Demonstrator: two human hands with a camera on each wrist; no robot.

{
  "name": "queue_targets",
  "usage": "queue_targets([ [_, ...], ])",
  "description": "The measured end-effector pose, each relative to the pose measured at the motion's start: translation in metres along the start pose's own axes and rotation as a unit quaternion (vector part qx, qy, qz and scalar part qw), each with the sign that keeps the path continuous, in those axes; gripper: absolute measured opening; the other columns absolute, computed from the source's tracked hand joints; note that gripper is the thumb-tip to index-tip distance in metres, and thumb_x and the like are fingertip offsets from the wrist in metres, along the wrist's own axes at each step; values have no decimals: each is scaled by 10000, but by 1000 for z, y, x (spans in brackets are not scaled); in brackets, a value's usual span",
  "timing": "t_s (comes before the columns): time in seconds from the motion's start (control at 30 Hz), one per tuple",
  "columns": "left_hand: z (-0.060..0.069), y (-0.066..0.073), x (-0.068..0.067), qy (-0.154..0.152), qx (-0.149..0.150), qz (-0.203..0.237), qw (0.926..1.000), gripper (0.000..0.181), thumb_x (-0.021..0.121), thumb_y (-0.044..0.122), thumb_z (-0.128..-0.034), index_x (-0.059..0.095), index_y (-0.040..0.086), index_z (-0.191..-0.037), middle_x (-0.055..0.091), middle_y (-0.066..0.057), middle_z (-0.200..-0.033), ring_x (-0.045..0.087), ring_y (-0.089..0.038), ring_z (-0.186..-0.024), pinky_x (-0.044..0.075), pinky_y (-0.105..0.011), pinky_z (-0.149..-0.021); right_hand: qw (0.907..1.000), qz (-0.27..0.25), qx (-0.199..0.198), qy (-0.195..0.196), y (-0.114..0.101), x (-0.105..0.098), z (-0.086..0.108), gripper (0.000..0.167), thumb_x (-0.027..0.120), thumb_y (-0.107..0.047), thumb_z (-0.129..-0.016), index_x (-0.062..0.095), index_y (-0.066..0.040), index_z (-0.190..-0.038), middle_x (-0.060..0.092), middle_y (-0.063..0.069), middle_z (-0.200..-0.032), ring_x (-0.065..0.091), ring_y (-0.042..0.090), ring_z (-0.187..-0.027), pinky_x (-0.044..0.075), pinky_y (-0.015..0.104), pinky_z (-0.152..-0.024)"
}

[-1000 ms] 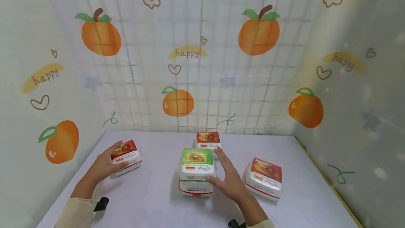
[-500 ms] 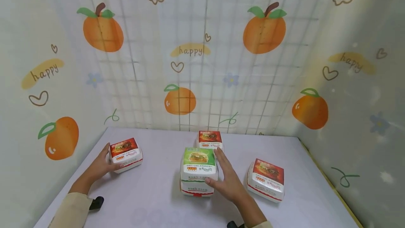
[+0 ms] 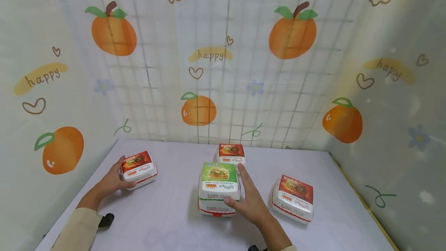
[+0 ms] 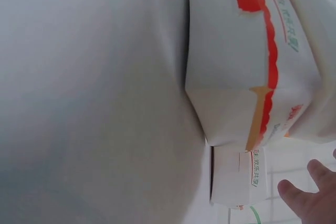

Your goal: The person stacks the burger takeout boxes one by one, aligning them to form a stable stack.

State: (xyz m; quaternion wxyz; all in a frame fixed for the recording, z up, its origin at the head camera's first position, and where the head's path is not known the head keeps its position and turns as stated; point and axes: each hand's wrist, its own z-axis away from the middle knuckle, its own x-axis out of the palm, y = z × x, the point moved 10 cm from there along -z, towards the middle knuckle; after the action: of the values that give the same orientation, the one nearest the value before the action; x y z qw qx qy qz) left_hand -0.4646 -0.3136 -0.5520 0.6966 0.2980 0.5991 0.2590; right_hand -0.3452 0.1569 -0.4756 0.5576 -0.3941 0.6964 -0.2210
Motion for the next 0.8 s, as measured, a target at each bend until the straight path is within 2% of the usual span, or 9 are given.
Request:
queue_targets([
  [0.27,-2,-1,-2,98,70,-144,9998,1315,863,403,-701,-86,63,-1546,97,-358,-1505,206,-545,-1332,251,-681,-1023,9999,-36,104,-27,-1,0,2,1073,747,-580,-741,30,-466,-1530,127,-49,-1608,161,277,-1450,245,657,-1051],
  [0.5,-4,1,-5,185,136,32,9997,1331,861,403,-705,-116,51,-1538,81,-352,-1523,199,-532,-1347,259,-659,-1035,9999,-154,71,6,-2,-1,3,1072,756,-550,-748,29,-463,-1531,112,-46,-1611,155,302,-1450,238,665,-1048],
  [0.8,3,17,-12,126,91,-55,9999,1386,845,507,-672,-143,44,-1528,106,-357,-1518,222,-548,-1328,301,-684,-992,9998,-190,37,-15,-5,-3,6,1103,791,-524,-730,53,-434,-1544,103,-26,-1616,125,307,-1454,220,668,-1052],
])
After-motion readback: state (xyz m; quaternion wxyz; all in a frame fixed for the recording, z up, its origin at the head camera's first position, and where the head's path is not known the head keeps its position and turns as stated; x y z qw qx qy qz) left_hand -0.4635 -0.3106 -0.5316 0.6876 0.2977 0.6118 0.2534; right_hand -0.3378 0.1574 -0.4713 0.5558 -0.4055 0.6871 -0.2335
